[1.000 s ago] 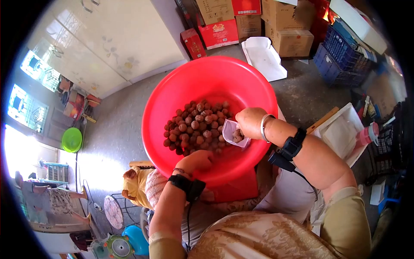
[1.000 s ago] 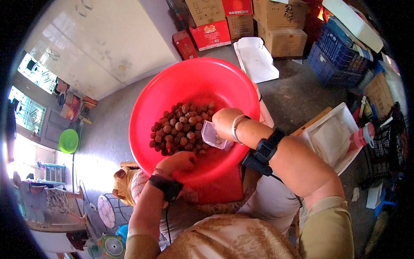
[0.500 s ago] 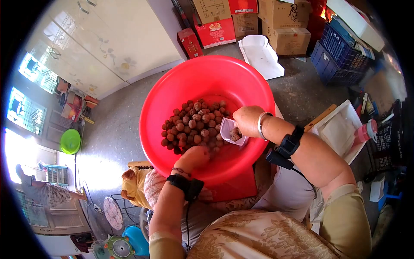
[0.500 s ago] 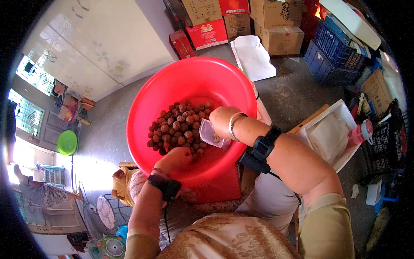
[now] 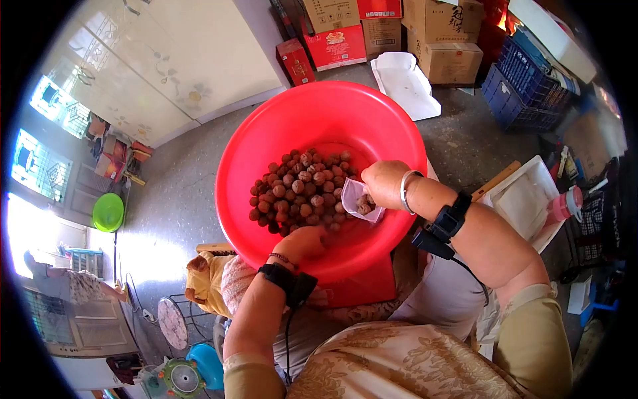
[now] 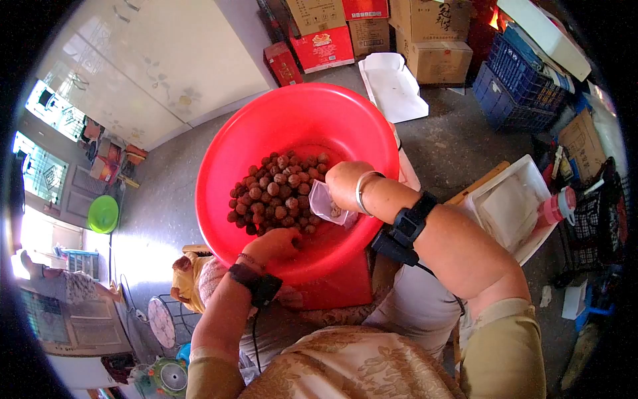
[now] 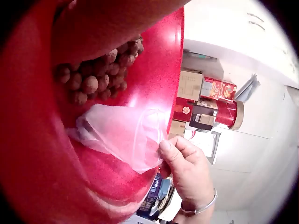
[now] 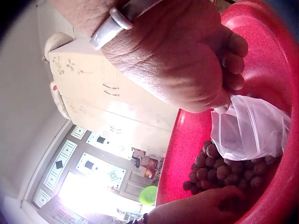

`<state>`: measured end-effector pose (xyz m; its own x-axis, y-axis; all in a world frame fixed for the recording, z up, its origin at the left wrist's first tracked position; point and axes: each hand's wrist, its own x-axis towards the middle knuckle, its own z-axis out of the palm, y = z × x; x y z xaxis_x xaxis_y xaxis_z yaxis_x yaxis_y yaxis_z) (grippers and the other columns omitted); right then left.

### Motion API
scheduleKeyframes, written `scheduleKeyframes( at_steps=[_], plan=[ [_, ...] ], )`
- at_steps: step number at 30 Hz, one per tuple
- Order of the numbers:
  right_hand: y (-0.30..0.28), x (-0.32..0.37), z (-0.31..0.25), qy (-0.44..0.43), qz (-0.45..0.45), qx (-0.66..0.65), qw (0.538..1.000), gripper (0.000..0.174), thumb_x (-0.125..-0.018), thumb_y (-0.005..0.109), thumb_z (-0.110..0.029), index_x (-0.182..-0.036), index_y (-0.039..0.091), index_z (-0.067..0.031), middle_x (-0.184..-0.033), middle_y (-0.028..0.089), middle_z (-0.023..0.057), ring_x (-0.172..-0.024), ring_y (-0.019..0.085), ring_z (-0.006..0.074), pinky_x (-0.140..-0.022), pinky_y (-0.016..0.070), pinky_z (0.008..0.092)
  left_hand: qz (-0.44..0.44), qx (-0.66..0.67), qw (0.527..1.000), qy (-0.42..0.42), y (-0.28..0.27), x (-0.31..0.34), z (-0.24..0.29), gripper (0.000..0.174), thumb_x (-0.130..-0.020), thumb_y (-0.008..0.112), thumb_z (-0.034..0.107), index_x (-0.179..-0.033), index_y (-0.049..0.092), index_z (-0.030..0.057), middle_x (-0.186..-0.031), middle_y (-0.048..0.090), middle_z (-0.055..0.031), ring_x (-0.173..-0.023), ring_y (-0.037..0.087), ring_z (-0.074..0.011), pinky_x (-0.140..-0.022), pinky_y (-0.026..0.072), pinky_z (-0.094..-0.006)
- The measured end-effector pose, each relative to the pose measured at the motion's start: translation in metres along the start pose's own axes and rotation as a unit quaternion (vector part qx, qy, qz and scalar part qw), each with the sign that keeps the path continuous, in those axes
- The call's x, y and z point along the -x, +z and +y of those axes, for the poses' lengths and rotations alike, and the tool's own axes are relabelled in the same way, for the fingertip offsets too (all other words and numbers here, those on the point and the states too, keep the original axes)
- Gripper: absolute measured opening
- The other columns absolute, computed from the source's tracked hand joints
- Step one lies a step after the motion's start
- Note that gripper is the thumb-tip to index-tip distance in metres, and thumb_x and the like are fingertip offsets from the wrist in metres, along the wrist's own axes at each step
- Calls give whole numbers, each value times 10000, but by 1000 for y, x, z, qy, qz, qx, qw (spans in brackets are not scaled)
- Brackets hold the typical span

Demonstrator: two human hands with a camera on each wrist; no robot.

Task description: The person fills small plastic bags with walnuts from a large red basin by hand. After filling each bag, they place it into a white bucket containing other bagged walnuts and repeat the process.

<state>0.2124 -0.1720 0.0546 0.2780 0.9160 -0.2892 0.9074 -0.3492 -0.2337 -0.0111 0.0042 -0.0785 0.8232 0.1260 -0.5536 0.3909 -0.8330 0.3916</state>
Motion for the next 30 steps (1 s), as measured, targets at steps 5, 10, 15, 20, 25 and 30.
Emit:
scheduleKeyframes(
  at_steps=[5, 10, 15, 20, 25, 30],
  plan=[
    [2, -1, 2, -3, 9, 6, 1000, 271, -962, 657, -278, -925, 732, -20, -914, 725, 209, -918, 705, 409, -789, 551, 500, 5, -63, 997, -41, 3, -1, 2, 353, -822, 668, 231, -1119, 700, 42, -1120, 727, -210, -1065, 683, -406, -922, 550, -488],
    [-1, -2, 0, 15, -7, 4, 1000, 265, -790, 802, -238, -966, 786, -40, -993, 758, 192, -951, 742, 364, -822, 590, 450, -31, -95, 994, -50, 0, -7, -5, 337, -827, 667, 255, -1086, 729, 49, -1094, 732, -205, -1043, 685, -414, -907, 551, -500],
    [-6, 2, -1, 16, -10, 3, 1000, 234, -804, 755, -196, -970, 783, -34, -1004, 755, 197, -954, 739, 370, -816, 589, 453, 127, 261, 957, -17, -26, 16, 20, 332, -866, 738, 273, -1106, 720, 45, -934, 745, -132, -803, 710, -233, -717, 566, -376],
    [-9, 4, -2, 17, -13, 8, 1000, 212, -823, 731, -171, -977, 784, -36, -1023, 752, 204, -971, 737, 370, -836, 586, 452, 153, 469, 870, -23, -71, 43, 71, 346, -972, 701, 173, -1280, 635, 29, -1025, 675, 5, -828, 607, -81, -694, 505, -242],
    [-13, 8, -6, 24, -15, -14, 1000, 212, -831, 733, -156, -994, 782, -30, -1041, 752, 208, -1000, 734, 370, -859, 584, 447, 211, 462, 858, 80, -84, 45, 109, 276, -975, 691, 180, -1187, 651, 8, -841, 664, 0, -691, 604, -70, -566, 464, -226],
    [-10, 4, 0, 12, -16, -8, 1000, 201, -826, 709, -136, -986, 766, -28, -1012, 744, 214, -985, 727, 380, -841, 580, 462, 199, 513, 835, 14, -84, 41, 108, 287, -1025, 650, 263, -1164, 677, 13, -885, 655, 7, -765, 586, -72, -661, 483, -234]
  ],
)
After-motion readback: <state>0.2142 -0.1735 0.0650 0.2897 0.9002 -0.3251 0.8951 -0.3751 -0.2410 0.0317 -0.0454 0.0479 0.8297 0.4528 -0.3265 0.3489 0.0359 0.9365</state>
